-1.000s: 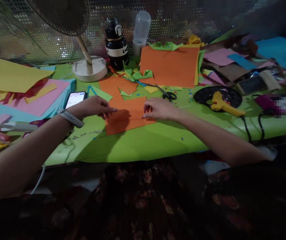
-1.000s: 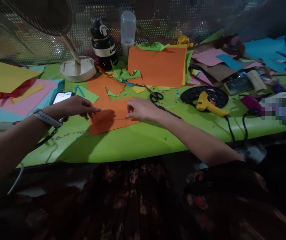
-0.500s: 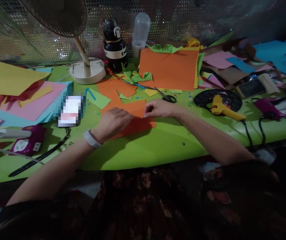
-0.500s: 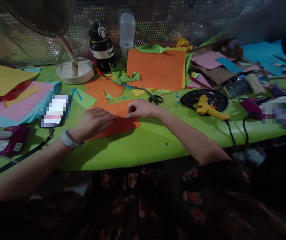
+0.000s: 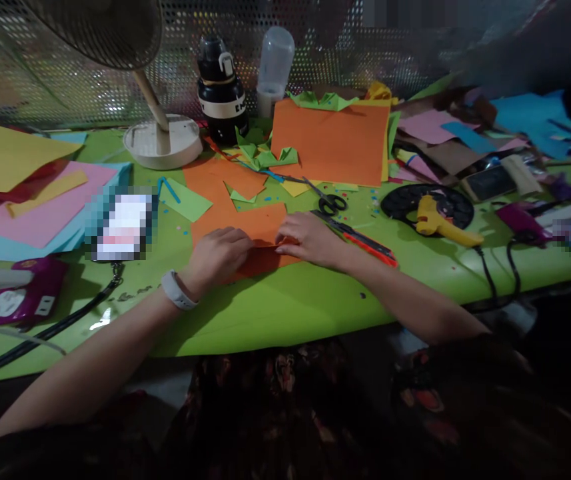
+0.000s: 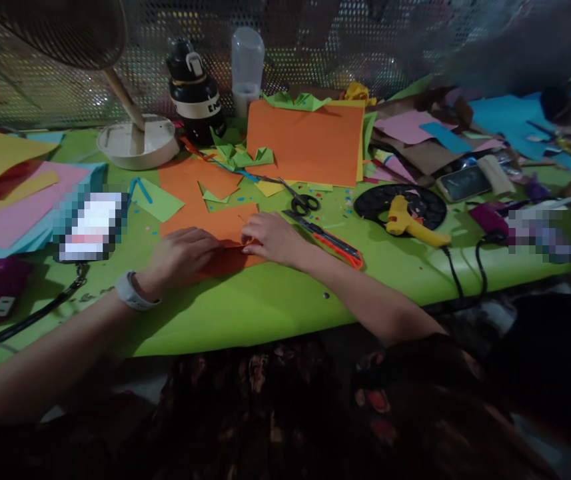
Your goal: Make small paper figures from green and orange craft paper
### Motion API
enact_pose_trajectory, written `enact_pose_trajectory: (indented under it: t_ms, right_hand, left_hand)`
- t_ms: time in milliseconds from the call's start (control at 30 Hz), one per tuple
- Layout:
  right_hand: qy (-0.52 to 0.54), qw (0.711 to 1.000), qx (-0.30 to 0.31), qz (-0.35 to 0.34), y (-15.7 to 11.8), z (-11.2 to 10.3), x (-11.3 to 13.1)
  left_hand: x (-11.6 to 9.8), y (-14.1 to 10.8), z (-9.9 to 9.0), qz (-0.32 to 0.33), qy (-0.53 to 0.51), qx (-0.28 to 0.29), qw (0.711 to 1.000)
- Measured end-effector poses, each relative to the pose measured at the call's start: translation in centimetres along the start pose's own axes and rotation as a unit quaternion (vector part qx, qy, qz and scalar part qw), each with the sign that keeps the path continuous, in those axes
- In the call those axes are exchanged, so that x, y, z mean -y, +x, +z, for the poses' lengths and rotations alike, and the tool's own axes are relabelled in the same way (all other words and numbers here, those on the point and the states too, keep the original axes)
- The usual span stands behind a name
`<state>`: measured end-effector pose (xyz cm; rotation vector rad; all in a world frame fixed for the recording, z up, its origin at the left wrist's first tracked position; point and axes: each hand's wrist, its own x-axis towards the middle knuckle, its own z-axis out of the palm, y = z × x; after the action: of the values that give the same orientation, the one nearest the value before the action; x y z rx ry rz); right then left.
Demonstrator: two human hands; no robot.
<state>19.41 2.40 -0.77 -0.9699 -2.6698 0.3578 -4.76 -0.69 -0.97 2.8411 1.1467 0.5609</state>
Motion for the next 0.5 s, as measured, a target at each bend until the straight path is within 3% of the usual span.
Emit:
enact_pose_trajectory:
  t_ms: [333,500]
  right_hand:
    - [0.063,0.998,-0.010,0.031,-0.45,0.32,0.17]
    - [0.042,0.999,0.003,0.023,-0.51,0.47,0.33]
  left_hand:
    - [0.29,0.13,-0.03,-0.130,-0.134,0.009,0.982]
    - [0.12,0.22,-0.17,-0.112,-0.138,0.014,0.984]
